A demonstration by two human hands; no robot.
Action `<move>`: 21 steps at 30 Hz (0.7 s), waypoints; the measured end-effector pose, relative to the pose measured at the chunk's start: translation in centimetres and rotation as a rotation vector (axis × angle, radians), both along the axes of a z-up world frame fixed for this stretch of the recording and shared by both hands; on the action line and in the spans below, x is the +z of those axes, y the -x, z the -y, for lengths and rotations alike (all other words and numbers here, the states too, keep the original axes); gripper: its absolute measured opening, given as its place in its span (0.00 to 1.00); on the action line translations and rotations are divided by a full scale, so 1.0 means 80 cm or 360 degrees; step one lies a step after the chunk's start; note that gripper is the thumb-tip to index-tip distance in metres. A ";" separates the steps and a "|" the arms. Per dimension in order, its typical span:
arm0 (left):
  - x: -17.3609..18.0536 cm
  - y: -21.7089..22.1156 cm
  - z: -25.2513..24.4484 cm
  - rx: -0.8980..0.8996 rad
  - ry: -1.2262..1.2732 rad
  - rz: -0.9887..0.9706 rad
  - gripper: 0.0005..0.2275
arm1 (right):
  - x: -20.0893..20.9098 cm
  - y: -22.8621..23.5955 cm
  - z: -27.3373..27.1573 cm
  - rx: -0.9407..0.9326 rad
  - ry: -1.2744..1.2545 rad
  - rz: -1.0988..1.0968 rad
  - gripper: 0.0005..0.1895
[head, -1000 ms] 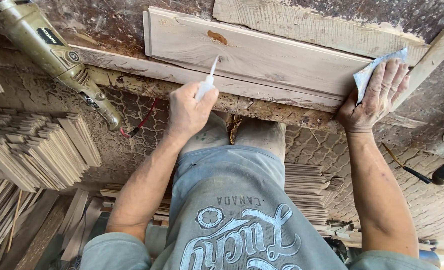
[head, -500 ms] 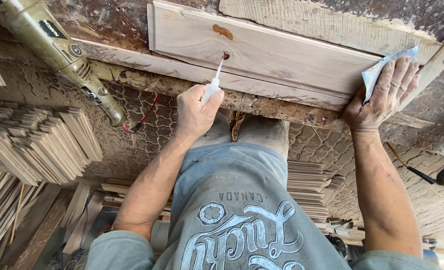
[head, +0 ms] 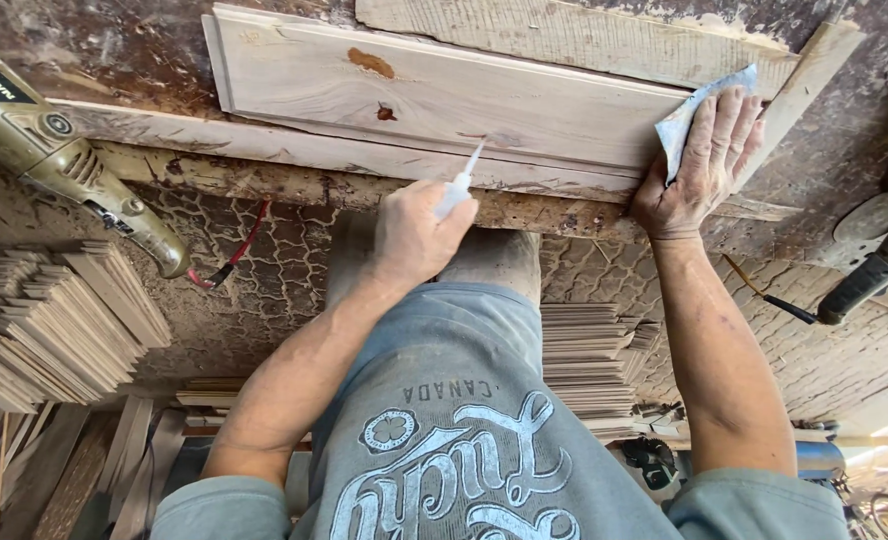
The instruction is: The recorder is sanding wooden panels with a power sander and applying glue to the wood edges on a workbench.
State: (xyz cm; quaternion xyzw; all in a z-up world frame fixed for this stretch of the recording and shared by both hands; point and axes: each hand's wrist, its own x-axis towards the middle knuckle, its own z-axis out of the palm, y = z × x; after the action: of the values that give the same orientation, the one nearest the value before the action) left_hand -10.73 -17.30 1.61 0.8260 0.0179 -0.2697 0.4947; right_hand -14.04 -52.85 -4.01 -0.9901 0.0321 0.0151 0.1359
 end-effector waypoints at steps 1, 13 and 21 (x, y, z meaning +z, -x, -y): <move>0.000 0.000 0.009 -0.0034 0.0033 0.0019 0.16 | -0.001 0.001 0.000 -0.0009 -0.0004 0.0008 0.29; 0.022 -0.012 -0.039 0.0218 -0.0066 0.0130 0.11 | -0.017 0.007 0.008 0.0111 -0.0073 0.0153 0.29; 0.102 -0.032 -0.104 0.0700 -0.0033 0.0238 0.08 | 0.170 -0.085 0.036 0.0317 -0.0398 0.0389 0.29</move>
State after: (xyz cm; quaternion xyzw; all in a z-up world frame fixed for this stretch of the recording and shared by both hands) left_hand -8.13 -8.99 9.79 0.8248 0.1637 -0.0933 0.5331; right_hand -7.25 -55.73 9.60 -0.9583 -0.0847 -0.0880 0.2585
